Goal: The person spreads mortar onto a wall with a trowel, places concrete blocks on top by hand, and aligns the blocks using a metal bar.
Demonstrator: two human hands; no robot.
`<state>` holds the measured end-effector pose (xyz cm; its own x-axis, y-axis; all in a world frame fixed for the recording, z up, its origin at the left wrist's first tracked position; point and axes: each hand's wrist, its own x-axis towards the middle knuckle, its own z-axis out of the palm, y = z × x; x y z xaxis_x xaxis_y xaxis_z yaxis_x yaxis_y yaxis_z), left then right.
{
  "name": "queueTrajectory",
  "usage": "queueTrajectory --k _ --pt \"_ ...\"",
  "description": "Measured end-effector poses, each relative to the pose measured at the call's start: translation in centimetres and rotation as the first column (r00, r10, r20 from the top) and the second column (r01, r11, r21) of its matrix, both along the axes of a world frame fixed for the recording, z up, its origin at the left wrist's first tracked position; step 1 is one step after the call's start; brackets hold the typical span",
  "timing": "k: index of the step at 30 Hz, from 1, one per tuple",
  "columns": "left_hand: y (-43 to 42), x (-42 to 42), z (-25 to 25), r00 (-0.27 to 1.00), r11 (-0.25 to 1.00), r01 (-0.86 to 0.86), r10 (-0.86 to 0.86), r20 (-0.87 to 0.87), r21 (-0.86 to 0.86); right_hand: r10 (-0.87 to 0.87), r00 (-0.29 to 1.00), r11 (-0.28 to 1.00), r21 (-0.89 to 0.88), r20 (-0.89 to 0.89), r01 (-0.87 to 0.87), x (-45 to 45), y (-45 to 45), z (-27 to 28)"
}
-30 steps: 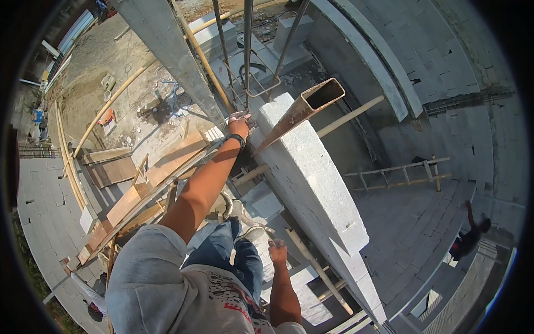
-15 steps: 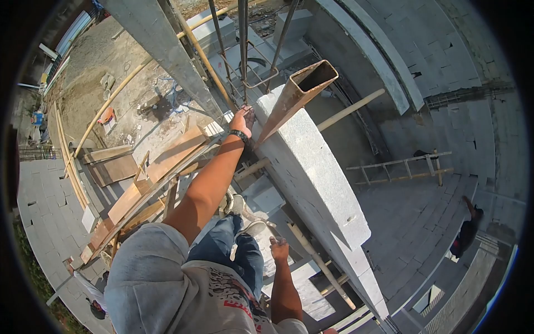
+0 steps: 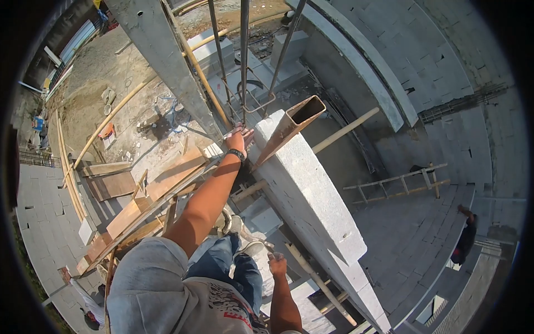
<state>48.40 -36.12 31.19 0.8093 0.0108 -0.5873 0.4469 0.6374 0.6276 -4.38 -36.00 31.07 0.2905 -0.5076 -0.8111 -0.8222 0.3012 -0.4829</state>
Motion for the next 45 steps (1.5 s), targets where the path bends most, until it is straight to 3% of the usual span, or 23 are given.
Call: queueTrajectory --k 3,6,7,10,13,16,17,20,24,26,28,29,30,32,33,36,40,41,45 --pt "0.4 -1.3 0.6 1.0 0.997 0.016 -0.017 -0.011 -0.079 0.048 0.999 0.998 -0.044 0.007 -0.047 0.5 0.1 0.6" --pt "0.7 -1.2 0.1 0.999 0.988 0.048 -0.048 0.004 -0.149 -0.019 0.999 1.0 -0.002 0.045 0.019 0.8 0.3 0.6" --pt "0.8 -1.4 0.2 0.994 0.992 0.059 -0.049 0.093 -0.11 0.024 0.999 0.999 -0.025 0.036 -0.024 0.7 0.3 1.0" --pt "-0.8 -1.8 0.5 0.985 0.978 -0.053 0.017 0.172 0.203 0.095 0.995 0.994 -0.065 0.028 -0.093 1.3 0.0 1.0" --pt "-0.5 -1.9 0.0 0.906 0.81 -0.128 -0.14 0.4 0.572 0.067 0.997 0.997 -0.052 0.047 -0.064 1.0 0.2 0.7" --pt "0.2 -2.1 1.8 0.901 0.703 -0.064 -0.265 0.344 0.709 0.059 0.995 0.997 -0.054 0.08 -0.055 0.4 0.3 -0.4" --pt "0.7 -2.1 1.7 0.869 0.59 -0.051 -0.372 0.328 0.806 0.045 0.997 0.998 -0.039 0.064 -0.042 0.5 0.4 -1.0" --pt "0.6 -2.5 1.2 0.822 0.599 -0.102 -0.399 0.407 0.794 0.044 0.999 0.999 -0.033 0.027 -0.043 -0.4 0.6 -1.7" --pt "0.3 -3.2 4.2 0.928 0.911 0.111 -0.238 0.286 0.398 0.036 0.999 0.999 -0.022 0.006 -0.036 -0.7 1.2 -1.9" --pt "0.3 -2.5 2.5 0.935 0.884 0.192 -0.296 0.193 0.426 0.043 0.998 0.999 -0.012 0.045 -0.043 -1.0 1.3 -3.1" --pt "0.3 -2.7 2.8 0.929 0.878 0.181 -0.301 0.217 0.443 0.099 0.995 0.994 -0.053 0.013 -0.098 -0.4 1.2 -2.8" --pt "0.7 -2.7 2.6 0.952 0.972 0.174 -0.207 0.223 0.158 0.101 0.995 0.993 -0.063 0.028 -0.099 -0.2 1.2 -2.9" --pt "1.0 -2.6 2.1 0.953 0.971 0.221 -0.235 0.192 0.093 0.099 0.994 0.993 -0.073 0.042 -0.096 -0.1 1.2 -3.0" --pt "1.6 -2.6 1.3 0.944 0.95 0.31 -0.303 0.129 -0.042 0.278 0.96 0.934 -0.245 0.042 -0.26 0.6 0.9 -3.7" --pt "2.2 -3.2 2.5 0.916 0.914 0.381 -0.353 0.188 -0.141 0.294 0.955 0.928 -0.249 0.039 -0.276 1.5 0.7 -2.8" --pt "2.8 -4.0 3.9 0.886 0.873 0.447 -0.402 0.232 -0.193 0.355 0.935 0.891 -0.304 -0.002 -0.338 5.0 0.1 -0.3" --pt "2.7 -4.8 4.4 0.808 0.852 0.502 -0.523 0.273 0.145 0.236 0.963 0.94 -0.282 0.129 -0.192 7.9 -0.5 -1.1" --pt "2.5 -4.9 3.7 0.823 0.903 0.402 -0.429 0.372 0.152 0.201 0.968 0.953 -0.26 0.152 -0.157 9.4 -0.8 0.3" --pt "2.8 -6.5 8.2 0.761 0.837 0.536 -0.534 0.369 0.107 0.057 0.946 0.986 -0.164 0.319 -0.004 15.7 -2.5 4.6"
